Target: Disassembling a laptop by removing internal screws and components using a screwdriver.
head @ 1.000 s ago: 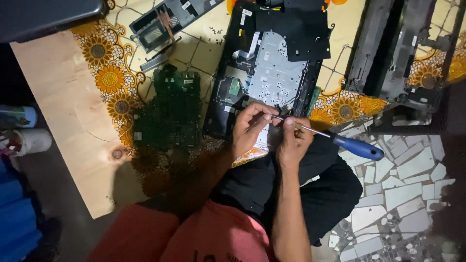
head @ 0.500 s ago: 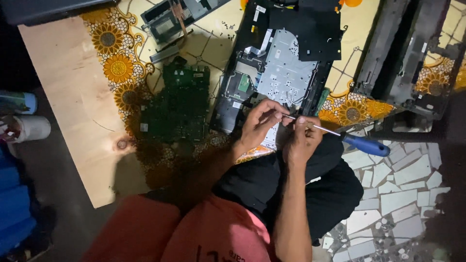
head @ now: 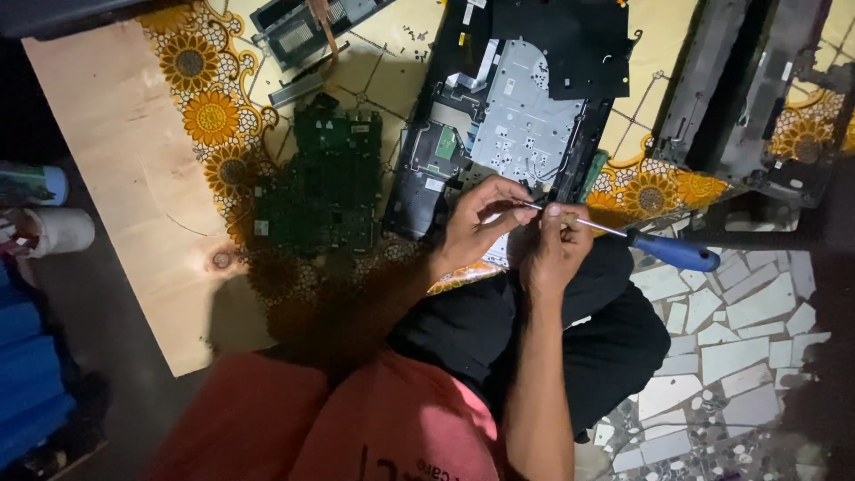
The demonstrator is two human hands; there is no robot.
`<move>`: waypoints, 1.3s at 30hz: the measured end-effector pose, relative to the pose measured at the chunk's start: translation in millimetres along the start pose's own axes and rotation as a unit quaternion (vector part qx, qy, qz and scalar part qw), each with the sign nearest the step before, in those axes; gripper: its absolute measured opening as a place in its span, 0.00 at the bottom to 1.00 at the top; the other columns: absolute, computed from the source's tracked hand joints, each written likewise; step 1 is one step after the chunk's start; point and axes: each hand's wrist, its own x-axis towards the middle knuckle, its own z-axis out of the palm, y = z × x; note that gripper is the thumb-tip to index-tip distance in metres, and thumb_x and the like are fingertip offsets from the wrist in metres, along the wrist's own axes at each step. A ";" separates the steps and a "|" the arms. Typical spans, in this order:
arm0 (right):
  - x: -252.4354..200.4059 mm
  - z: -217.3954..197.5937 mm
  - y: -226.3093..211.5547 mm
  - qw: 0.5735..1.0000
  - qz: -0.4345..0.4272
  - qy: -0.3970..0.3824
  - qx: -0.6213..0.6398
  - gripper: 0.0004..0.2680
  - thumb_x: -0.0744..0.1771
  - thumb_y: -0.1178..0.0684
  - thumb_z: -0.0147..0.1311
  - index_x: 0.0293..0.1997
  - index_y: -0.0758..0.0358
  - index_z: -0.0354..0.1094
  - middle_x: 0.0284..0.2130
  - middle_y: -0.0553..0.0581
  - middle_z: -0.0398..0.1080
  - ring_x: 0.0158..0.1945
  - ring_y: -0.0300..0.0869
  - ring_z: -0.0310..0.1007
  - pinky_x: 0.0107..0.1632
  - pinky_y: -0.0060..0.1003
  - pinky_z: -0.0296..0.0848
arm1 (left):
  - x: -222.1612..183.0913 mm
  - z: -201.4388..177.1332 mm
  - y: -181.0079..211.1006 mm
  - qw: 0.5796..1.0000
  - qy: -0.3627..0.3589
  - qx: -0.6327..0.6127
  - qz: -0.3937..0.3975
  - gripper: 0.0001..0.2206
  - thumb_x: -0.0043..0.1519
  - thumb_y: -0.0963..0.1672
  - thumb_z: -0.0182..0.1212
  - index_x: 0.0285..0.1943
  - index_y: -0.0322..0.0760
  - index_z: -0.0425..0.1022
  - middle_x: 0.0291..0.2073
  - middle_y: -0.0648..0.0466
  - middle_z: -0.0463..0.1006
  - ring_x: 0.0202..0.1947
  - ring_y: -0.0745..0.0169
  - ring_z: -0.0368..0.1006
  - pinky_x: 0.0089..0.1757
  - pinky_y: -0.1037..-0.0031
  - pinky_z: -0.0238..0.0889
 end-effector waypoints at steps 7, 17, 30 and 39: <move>-5.0 17.7 -15.5 0.999 0.010 0.012 0.033 0.06 0.69 0.58 0.55 0.34 0.68 0.66 0.21 0.62 0.70 0.25 0.39 0.70 0.35 0.28 0.65 | 0.9 2.8 19.1 0.998 0.060 -0.005 -0.006 0.05 0.64 0.39 0.62 0.46 0.29 0.78 0.31 0.47 0.80 0.36 0.63 0.77 0.44 0.70 0.71; -4.4 13.6 -34.5 0.996 0.050 -0.061 -0.028 0.04 0.70 0.61 0.50 0.37 0.66 0.64 0.25 0.60 0.71 0.30 0.38 0.69 0.41 0.30 0.67 | 90.9 -118.6 115.8 0.767 0.116 0.630 -0.037 0.05 0.63 0.43 0.59 0.38 0.38 0.78 0.37 0.48 0.75 0.41 0.49 0.73 0.43 0.60 0.67; -5.2 7.2 -35.0 0.988 0.088 -0.102 -0.075 0.01 0.70 0.61 0.48 0.41 0.66 0.63 0.31 0.57 0.73 0.33 0.38 0.72 0.45 0.27 0.70 | 130.8 -152.9 81.7 0.664 0.031 0.696 0.270 0.12 0.51 0.36 0.67 0.40 0.41 0.72 0.34 0.54 0.71 0.37 0.56 0.69 0.35 0.69 0.65; -5.8 5.0 -32.9 0.988 0.085 -0.103 -0.080 0.02 0.70 0.60 0.49 0.40 0.65 0.63 0.30 0.56 0.72 0.34 0.38 0.74 0.45 0.27 0.70 | 144.4 -157.4 62.3 0.685 0.048 0.693 0.222 0.10 0.50 0.35 0.63 0.37 0.39 0.80 0.37 0.55 0.74 0.39 0.55 0.70 0.39 0.67 0.67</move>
